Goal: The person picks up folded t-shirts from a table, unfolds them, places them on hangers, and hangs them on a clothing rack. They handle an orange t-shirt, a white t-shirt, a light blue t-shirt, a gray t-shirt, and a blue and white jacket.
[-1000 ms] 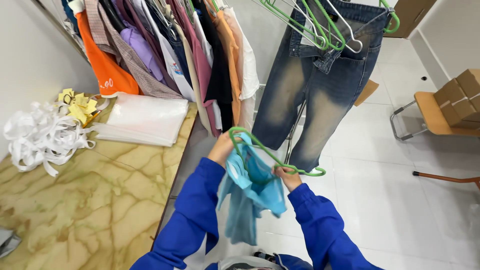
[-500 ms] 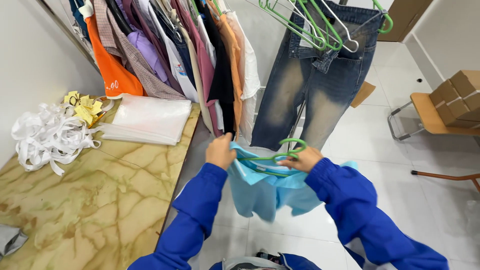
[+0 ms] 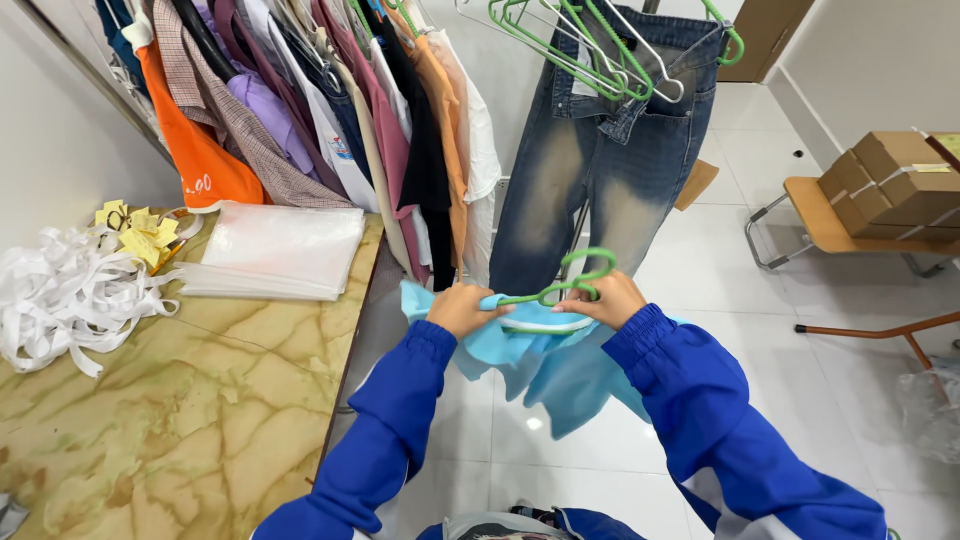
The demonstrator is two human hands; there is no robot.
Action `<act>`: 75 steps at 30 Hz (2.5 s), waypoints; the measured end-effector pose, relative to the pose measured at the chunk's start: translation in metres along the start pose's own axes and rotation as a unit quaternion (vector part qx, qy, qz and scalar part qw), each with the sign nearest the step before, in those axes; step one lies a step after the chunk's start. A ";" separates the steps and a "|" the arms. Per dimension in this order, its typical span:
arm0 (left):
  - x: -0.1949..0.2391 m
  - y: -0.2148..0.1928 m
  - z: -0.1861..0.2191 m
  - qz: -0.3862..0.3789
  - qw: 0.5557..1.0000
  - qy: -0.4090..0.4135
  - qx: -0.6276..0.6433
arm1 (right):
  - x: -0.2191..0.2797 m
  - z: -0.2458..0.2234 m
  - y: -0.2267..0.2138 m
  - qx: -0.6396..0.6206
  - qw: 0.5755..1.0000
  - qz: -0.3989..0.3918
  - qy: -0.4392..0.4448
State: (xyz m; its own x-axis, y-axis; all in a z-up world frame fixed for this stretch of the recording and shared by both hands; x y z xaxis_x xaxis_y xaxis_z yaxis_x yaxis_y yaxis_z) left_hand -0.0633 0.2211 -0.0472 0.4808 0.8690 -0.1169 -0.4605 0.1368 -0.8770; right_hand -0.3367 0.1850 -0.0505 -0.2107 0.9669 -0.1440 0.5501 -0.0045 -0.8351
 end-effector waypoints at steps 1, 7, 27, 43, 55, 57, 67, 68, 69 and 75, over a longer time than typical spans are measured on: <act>-0.002 0.005 0.000 -0.001 1.000 0.003 0.000 | -0.002 0.011 0.002 0.001 1.000 0.003 0.002; 0.000 0.007 0.028 0.057 0.998 -0.028 0.009 | -0.009 0.130 0.049 0.200 0.941 0.018 0.271; 0.017 -0.003 -0.047 0.190 0.977 0.055 0.078 | 0.023 0.035 -0.046 0.117 0.989 0.073 0.053; -0.023 -0.031 -0.025 0.161 0.982 0.084 0.048 | 0.018 0.051 -0.067 -0.109 0.987 0.073 0.092; -0.056 -0.034 -0.091 0.039 0.996 0.080 0.023 | 0.036 0.098 -0.108 -0.032 0.991 0.056 0.116; -0.056 -0.032 -0.088 0.058 0.987 0.114 0.098 | 0.038 0.111 -0.107 -0.064 0.989 0.062 0.118; -0.035 -0.020 -0.102 -0.117 0.984 0.010 0.133 | 0.044 0.109 -0.130 -0.135 0.981 0.126 0.056; -0.036 -0.020 -0.115 -0.105 0.993 0.015 0.046 | 0.046 0.109 -0.133 -0.104 0.986 0.120 0.060; -0.034 -0.019 -0.128 -0.093 0.995 0.019 -0.042 | 0.048 0.109 -0.134 -0.073 0.989 0.112 0.064; -0.013 -0.043 -0.147 0.154 0.986 0.008 0.063 | 0.052 0.107 -0.126 -0.096 0.982 0.139 0.087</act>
State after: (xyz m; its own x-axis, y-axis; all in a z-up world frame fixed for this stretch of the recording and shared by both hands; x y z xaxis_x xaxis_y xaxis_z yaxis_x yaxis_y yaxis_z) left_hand 0.0599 0.1341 -0.0761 0.3149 0.8708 -0.3776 -0.6749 -0.0743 -0.7341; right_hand -0.5040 0.2085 -0.0095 0.1011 0.9641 -0.2454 0.7124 -0.2423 -0.6586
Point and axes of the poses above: each hand's wrist, its own x-axis away from the middle knuckle, its own y-axis out of the palm, z = x × y, the point moved 3 cm from there along -x, towards the middle knuckle, and after that the axes turned 15 degrees about y, right-handed, at the moved point
